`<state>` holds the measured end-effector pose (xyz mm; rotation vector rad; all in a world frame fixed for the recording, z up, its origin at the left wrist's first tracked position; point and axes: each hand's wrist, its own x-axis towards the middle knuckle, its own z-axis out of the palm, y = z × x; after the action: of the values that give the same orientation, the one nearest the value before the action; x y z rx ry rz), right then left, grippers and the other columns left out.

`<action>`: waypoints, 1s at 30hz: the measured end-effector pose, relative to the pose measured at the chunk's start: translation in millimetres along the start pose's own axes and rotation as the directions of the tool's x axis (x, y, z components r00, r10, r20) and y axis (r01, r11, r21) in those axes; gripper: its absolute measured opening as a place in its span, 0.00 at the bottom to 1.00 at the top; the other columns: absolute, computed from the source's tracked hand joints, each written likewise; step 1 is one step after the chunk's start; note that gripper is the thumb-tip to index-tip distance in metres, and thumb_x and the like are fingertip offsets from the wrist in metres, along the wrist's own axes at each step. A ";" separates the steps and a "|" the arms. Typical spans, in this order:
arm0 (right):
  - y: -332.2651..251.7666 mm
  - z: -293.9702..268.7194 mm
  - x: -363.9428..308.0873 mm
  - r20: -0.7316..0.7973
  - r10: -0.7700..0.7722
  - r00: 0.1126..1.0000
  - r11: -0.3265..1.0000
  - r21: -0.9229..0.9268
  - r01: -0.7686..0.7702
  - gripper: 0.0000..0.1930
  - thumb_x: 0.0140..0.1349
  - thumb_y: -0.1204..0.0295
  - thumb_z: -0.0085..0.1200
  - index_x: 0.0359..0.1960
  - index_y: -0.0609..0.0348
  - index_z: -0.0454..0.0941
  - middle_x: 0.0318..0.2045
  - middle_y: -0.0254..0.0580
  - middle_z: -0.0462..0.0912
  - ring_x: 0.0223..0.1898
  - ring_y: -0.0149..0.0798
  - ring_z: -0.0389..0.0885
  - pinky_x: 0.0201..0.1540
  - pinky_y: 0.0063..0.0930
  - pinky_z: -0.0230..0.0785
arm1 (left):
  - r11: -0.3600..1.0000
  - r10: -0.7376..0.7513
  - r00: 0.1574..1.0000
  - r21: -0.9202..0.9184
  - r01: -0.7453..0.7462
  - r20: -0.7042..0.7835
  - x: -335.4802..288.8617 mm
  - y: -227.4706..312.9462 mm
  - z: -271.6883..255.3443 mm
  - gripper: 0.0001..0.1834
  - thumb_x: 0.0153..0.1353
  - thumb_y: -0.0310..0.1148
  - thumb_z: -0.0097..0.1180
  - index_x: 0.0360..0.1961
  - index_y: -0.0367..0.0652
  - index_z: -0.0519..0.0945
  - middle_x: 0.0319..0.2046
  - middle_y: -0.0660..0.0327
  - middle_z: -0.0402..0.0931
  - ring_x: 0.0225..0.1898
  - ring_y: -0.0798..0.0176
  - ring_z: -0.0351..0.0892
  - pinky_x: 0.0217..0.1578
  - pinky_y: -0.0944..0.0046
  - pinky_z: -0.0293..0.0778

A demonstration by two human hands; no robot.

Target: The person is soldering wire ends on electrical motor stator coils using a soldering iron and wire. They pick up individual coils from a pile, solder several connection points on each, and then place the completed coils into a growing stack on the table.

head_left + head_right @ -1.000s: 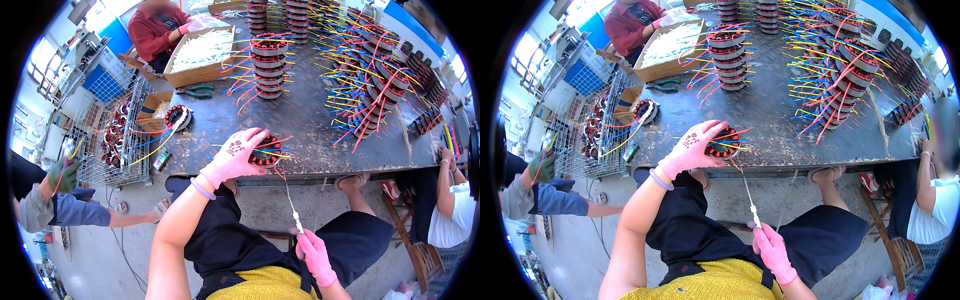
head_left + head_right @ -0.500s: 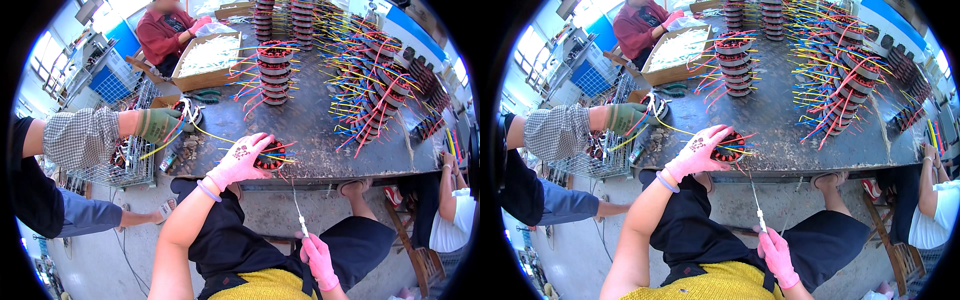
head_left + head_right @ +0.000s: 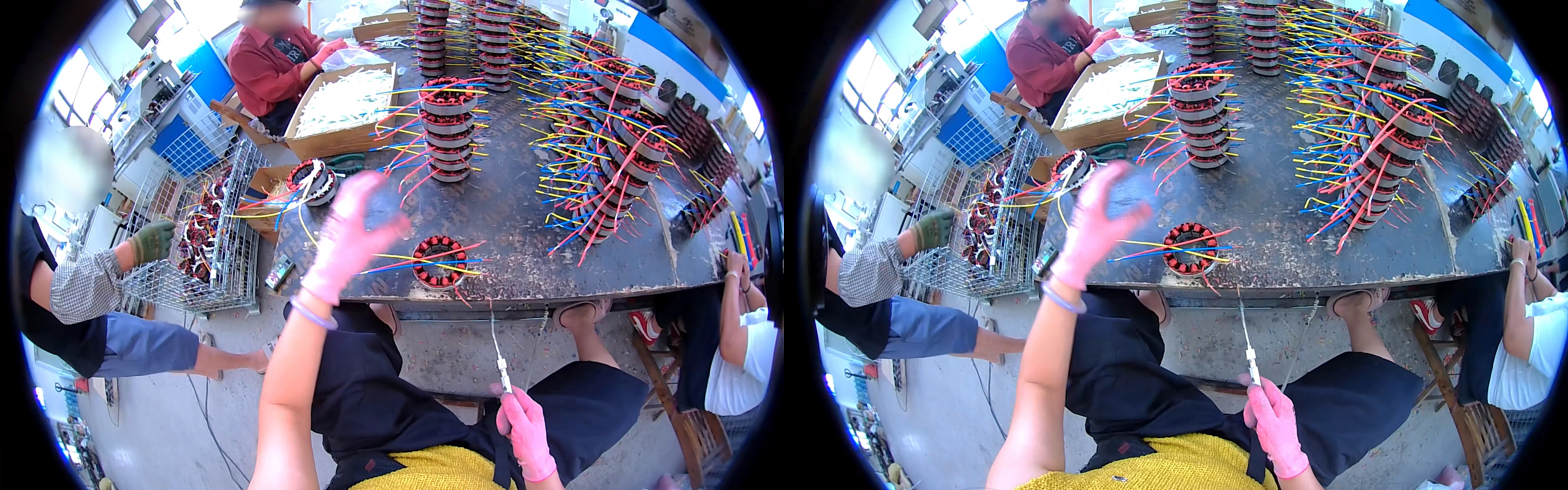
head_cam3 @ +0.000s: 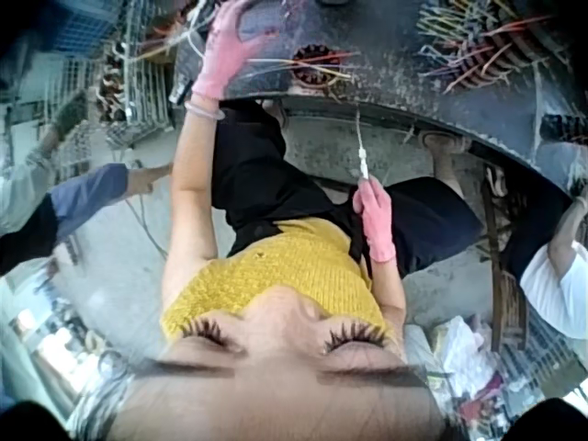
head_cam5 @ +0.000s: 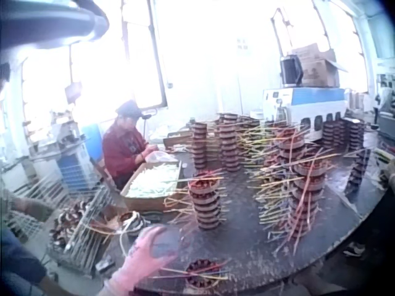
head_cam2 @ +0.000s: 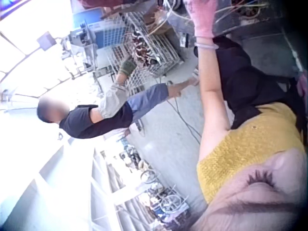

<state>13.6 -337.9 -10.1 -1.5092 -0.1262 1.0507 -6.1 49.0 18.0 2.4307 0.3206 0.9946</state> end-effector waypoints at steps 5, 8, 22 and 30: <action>1.6 -7.8 -0.1 -0.001 0.006 1.000 1.000 0.022 -0.006 0.17 0.73 0.65 0.47 0.53 0.64 0.78 0.18 0.23 0.68 0.19 0.19 0.62 0.24 0.17 0.52 | 0.658 -0.317 0.947 0.706 0.262 -0.057 56.1 -88.2 -48.7 0.47 0.44 0.52 0.73 0.60 0.32 0.70 0.50 0.46 0.78 0.52 0.47 0.78 0.56 0.55 0.71; 1.4 -8.7 -2.1 -0.011 -0.015 1.000 0.997 0.078 0.016 0.16 0.73 0.65 0.47 0.53 0.64 0.78 0.17 0.23 0.68 0.19 0.19 0.61 0.23 0.17 0.51 | 0.585 -0.582 0.809 0.736 0.342 0.086 54.8 -124.6 -49.9 0.52 0.41 0.53 0.73 0.65 0.37 0.66 0.51 0.46 0.80 0.55 0.50 0.78 0.58 0.54 0.69; 2.2 -11.4 -1.8 -0.027 -0.059 0.998 0.998 -0.024 0.058 0.18 0.74 0.63 0.45 0.54 0.64 0.76 0.16 0.22 0.66 0.17 0.18 0.57 0.20 0.15 0.46 | 0.707 -0.499 0.823 0.677 0.205 0.272 28.2 -140.2 -87.4 0.54 0.43 0.38 0.74 0.73 0.55 0.59 0.63 0.56 0.72 0.67 0.42 0.62 0.70 0.52 0.52; 2.1 -13.0 -2.9 -0.017 -0.035 0.999 0.999 0.028 0.036 0.18 0.73 0.63 0.47 0.53 0.64 0.78 0.17 0.24 0.68 0.19 0.20 0.62 0.23 0.18 0.53 | 0.643 -0.504 0.830 0.745 0.175 0.240 30.0 -144.3 -86.0 0.38 0.51 0.47 0.68 0.64 0.50 0.71 0.56 0.58 0.79 0.62 0.52 0.71 0.71 0.53 0.49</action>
<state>19.5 -349.9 -12.2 -1.4844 -0.1255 1.0079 -50.1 213.8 13.1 2.9734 1.1424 0.1092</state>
